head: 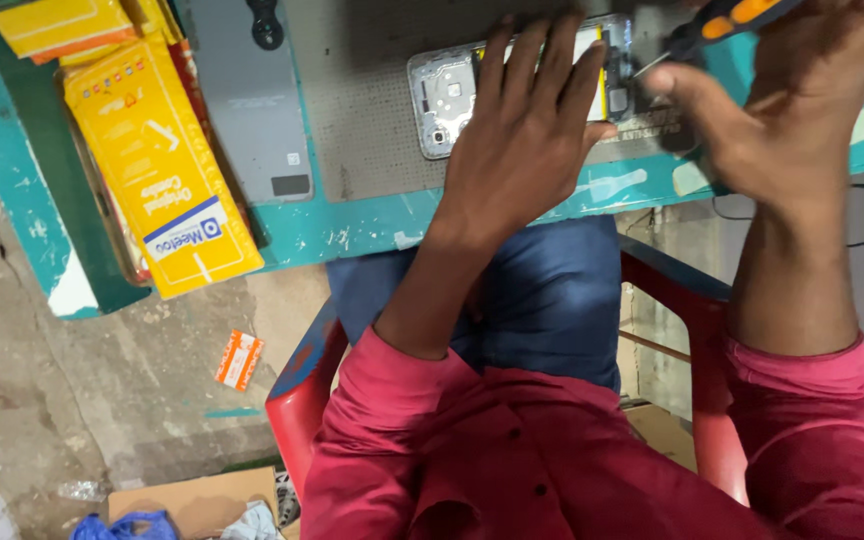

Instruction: The person uses a screwdriver to remove screws from the back of a disassembled smartphone. They then lift the back cover and set it aside, exposing the internal components.

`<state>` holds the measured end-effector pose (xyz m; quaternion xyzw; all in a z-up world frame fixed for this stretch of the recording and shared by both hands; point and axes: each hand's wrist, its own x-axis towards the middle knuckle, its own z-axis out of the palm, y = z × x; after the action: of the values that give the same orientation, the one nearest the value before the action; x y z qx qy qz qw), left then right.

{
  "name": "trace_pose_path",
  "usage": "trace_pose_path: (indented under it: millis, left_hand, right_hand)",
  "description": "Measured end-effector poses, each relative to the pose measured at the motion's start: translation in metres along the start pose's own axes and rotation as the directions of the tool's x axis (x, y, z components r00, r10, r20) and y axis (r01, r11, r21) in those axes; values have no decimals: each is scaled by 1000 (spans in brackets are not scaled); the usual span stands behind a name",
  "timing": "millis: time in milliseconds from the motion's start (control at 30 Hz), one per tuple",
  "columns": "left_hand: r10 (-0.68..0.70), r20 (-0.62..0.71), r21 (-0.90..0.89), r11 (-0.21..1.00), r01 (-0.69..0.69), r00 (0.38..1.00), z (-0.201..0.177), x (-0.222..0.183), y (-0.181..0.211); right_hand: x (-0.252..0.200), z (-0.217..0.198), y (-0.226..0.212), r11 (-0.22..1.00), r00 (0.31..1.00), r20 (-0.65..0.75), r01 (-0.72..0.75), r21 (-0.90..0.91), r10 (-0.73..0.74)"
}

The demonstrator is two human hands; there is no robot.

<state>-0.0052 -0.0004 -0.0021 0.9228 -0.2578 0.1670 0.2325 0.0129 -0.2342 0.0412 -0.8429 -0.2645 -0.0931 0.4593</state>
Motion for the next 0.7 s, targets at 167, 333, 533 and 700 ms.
trace_pose_path:
  millis: [167, 333, 533, 700]
  left_hand:
    - [-9, -6, -19, 1000, 9, 1000, 4, 0, -1]
    - [-14, 1, -19, 1000, 14, 1000, 6, -1, -1]
    - [-7, -8, -6, 1000, 7, 1000, 6, -1, -1]
    - [-5, -4, 6, 1000, 5, 1000, 6, -2, -1]
  right_hand:
    - [8, 0, -11, 1000, 999, 42, 14, 24, -15]
    - [13, 13, -6, 981, 981, 18, 191, 29, -191]
    - [-4, -2, 4, 989, 997, 66, 19, 149, -29]
    - [-18, 3, 24, 992, 995, -62, 73, -104, -80]
